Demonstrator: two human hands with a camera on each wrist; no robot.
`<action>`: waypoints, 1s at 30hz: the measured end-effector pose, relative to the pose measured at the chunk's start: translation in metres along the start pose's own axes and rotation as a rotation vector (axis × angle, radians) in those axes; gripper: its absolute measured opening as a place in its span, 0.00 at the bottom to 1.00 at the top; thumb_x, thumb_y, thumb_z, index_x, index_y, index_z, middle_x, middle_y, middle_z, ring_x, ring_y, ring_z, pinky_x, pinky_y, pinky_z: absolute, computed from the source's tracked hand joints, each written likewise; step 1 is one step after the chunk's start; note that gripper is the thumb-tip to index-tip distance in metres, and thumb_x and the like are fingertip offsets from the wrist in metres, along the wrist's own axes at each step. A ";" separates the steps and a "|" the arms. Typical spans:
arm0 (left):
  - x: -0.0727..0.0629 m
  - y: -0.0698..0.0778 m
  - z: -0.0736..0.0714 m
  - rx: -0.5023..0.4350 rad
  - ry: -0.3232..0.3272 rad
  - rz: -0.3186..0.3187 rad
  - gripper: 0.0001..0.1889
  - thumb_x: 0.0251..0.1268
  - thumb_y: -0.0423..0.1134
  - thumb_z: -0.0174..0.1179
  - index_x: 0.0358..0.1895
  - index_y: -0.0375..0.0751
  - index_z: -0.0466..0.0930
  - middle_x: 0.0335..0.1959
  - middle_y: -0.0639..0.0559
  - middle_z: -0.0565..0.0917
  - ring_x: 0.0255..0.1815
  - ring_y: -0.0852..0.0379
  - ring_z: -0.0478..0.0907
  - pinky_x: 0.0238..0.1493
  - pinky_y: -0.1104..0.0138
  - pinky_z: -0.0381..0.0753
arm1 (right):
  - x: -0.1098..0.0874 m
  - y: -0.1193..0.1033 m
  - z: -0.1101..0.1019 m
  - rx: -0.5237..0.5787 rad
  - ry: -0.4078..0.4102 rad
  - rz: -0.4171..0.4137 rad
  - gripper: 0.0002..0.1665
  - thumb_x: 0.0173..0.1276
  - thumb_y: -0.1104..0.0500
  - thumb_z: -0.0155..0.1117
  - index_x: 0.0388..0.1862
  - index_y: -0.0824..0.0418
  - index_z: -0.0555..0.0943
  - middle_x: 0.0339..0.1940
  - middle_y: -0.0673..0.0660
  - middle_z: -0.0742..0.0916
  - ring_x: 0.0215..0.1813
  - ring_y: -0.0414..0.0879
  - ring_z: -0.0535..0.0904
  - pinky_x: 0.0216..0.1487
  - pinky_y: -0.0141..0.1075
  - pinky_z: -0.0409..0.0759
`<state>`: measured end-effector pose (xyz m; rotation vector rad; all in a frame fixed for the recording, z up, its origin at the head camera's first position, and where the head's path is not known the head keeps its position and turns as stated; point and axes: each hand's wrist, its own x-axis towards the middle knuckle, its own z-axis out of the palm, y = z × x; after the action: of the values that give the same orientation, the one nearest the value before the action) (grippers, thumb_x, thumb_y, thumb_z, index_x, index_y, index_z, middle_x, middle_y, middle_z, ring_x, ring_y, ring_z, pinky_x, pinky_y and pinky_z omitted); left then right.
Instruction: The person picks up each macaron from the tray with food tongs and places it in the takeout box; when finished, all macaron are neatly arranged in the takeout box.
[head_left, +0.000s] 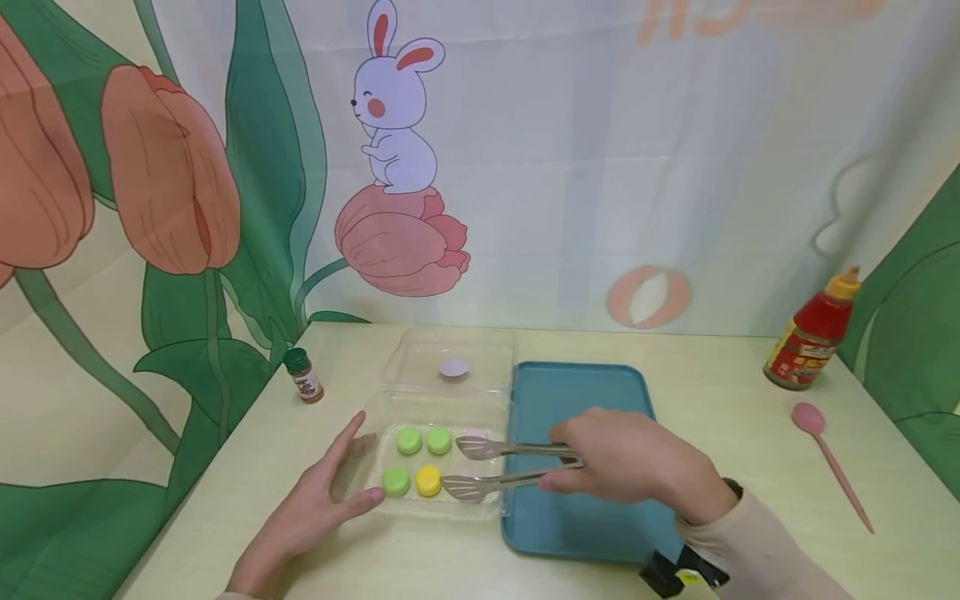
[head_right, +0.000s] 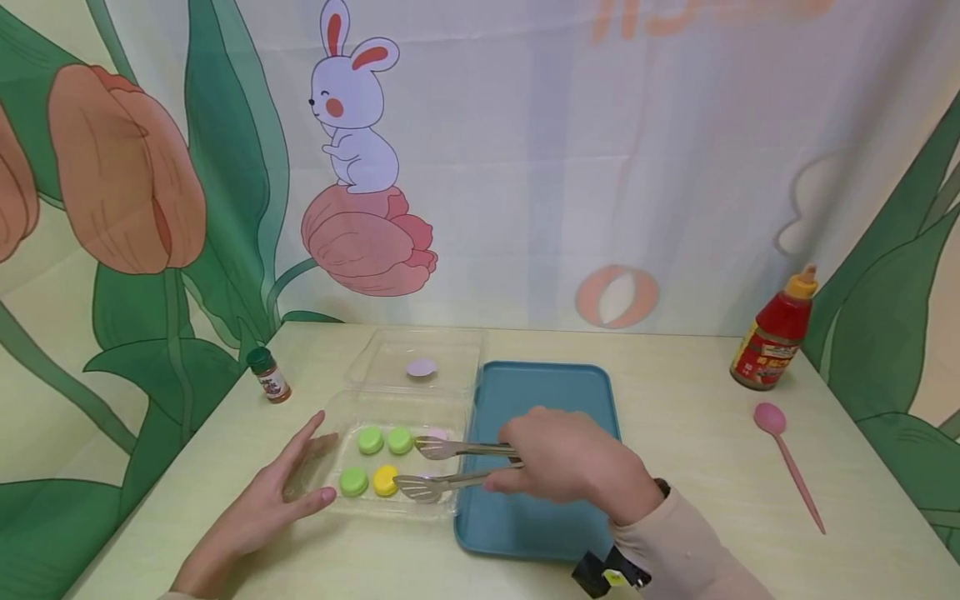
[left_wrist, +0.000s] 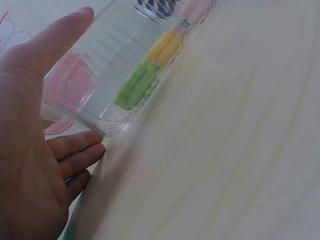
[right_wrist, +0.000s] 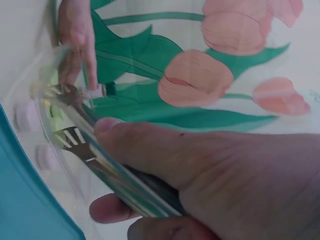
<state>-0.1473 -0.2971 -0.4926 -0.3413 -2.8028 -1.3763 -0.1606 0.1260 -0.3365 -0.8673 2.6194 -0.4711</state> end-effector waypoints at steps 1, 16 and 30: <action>0.000 0.000 0.000 0.001 -0.002 -0.004 0.57 0.72 0.55 0.76 0.94 0.63 0.44 0.85 0.43 0.72 0.89 0.31 0.60 0.82 0.24 0.54 | -0.002 0.003 -0.002 0.017 0.006 0.001 0.17 0.78 0.37 0.74 0.37 0.46 0.83 0.25 0.43 0.84 0.26 0.40 0.78 0.29 0.39 0.76; -0.002 0.006 0.000 0.016 -0.004 -0.017 0.57 0.74 0.54 0.75 0.94 0.62 0.43 0.85 0.42 0.72 0.89 0.30 0.58 0.82 0.23 0.53 | -0.040 0.054 0.004 0.132 0.446 0.149 0.31 0.74 0.29 0.73 0.52 0.53 0.82 0.19 0.47 0.77 0.20 0.42 0.71 0.22 0.36 0.69; -0.001 0.004 0.001 0.013 -0.009 -0.002 0.57 0.74 0.53 0.75 0.94 0.62 0.43 0.85 0.41 0.72 0.89 0.30 0.58 0.81 0.22 0.53 | -0.063 0.116 0.032 0.282 0.917 0.510 0.39 0.79 0.35 0.71 0.69 0.66 0.77 0.21 0.53 0.75 0.21 0.46 0.69 0.18 0.39 0.65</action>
<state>-0.1454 -0.2945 -0.4903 -0.3458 -2.8186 -1.3590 -0.1587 0.2470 -0.3991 0.2039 3.2489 -1.2700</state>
